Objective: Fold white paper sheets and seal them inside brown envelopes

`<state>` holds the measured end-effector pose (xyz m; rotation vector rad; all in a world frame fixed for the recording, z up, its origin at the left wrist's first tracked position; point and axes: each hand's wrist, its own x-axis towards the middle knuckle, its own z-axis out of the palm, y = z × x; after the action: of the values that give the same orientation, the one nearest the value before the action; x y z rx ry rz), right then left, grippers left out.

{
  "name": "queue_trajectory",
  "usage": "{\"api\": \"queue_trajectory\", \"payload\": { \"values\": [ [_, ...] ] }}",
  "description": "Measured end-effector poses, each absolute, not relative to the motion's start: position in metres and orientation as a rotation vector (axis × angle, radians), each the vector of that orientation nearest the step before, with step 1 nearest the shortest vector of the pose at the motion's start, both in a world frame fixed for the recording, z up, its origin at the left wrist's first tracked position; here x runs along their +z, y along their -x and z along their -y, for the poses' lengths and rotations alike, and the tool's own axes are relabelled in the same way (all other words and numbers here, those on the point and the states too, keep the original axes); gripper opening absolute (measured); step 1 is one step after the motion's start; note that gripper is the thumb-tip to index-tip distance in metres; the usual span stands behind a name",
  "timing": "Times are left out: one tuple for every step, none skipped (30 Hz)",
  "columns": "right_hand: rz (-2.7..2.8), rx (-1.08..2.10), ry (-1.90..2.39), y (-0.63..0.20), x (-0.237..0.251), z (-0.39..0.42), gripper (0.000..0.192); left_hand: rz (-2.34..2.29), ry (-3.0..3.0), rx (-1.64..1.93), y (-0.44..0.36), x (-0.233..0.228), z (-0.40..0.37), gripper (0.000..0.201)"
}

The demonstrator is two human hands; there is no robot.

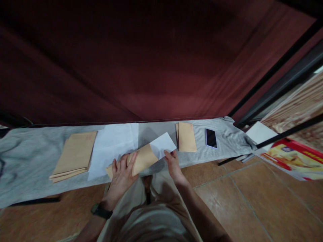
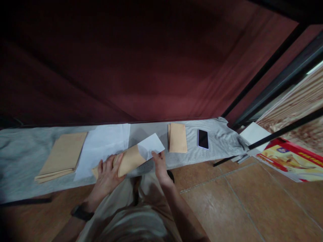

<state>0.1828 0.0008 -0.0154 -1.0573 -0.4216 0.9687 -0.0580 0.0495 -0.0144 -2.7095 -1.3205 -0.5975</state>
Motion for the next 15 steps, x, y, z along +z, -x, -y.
{"api": "queue_trajectory", "payload": {
  "values": [
    [0.375, 0.953, 1.067, -0.191, -0.013, 0.0, 0.042, 1.317, 2.713, -0.603, 0.059, -0.015, -0.05, 0.088],
    [0.34, 0.921, 1.096, -0.201, -0.012, 0.001, 0.04, 1.311, 2.72, -0.6, 0.059, -0.015, -0.051, 0.088],
    [0.326, 0.877, 1.142, -0.21, -0.01, 0.002, 0.038, 1.303, 2.729, -0.594, 0.059, -0.015, -0.051, 0.089],
    [0.345, 0.832, 1.199, -0.218, -0.009, 0.002, 0.036, 1.291, 2.74, -0.586, 0.059, -0.014, -0.051, 0.089],
    [0.383, 0.797, 1.255, -0.226, -0.008, 0.003, 0.033, 1.279, 2.753, -0.575, 0.058, -0.014, -0.05, 0.089],
    [0.432, 0.771, 1.301, -0.232, -0.008, 0.004, 0.031, 1.27, 2.765, -0.564, 0.056, -0.013, -0.05, 0.089],
    [0.479, 0.76, 1.334, -0.236, -0.009, 0.004, 0.028, 1.263, 2.774, -0.555, 0.054, -0.012, -0.049, 0.089],
    [0.516, 0.762, 1.353, -0.239, -0.01, 0.005, 0.026, 1.259, 2.779, -0.548, 0.052, -0.011, -0.049, 0.089],
    [0.541, 0.772, 1.363, -0.24, -0.011, 0.005, 0.025, 1.258, 2.782, -0.542, 0.049, -0.01, -0.049, 0.09],
    [0.555, 0.786, 1.369, -0.239, -0.013, 0.005, 0.025, 1.256, 2.785, -0.535, 0.047, -0.009, -0.05, 0.091],
    [0.564, 0.799, 1.373, -0.237, -0.014, 0.005, 0.025, 1.25, 2.79, -0.529, 0.045, -0.008, -0.05, 0.093],
    [0.572, 0.809, 1.375, -0.234, -0.016, 0.005, 0.025, 1.241, 2.796, -0.526, 0.043, -0.008, -0.051, 0.095],
    [0.581, 0.823, 1.376, -0.231, -0.018, 0.005, 0.025, 1.228, 2.803, -0.526, 0.041, -0.007, -0.053, 0.096],
    [0.589, 0.843, 1.374, -0.227, -0.019, 0.005, 0.025, 1.215, 2.811, -0.527, 0.039, -0.007, -0.054, 0.096],
    [0.596, 0.876, 1.368, -0.223, -0.021, 0.005, 0.025, 1.199, 2.82, -0.532, 0.037, -0.007, -0.055, 0.096]
  ]
}}
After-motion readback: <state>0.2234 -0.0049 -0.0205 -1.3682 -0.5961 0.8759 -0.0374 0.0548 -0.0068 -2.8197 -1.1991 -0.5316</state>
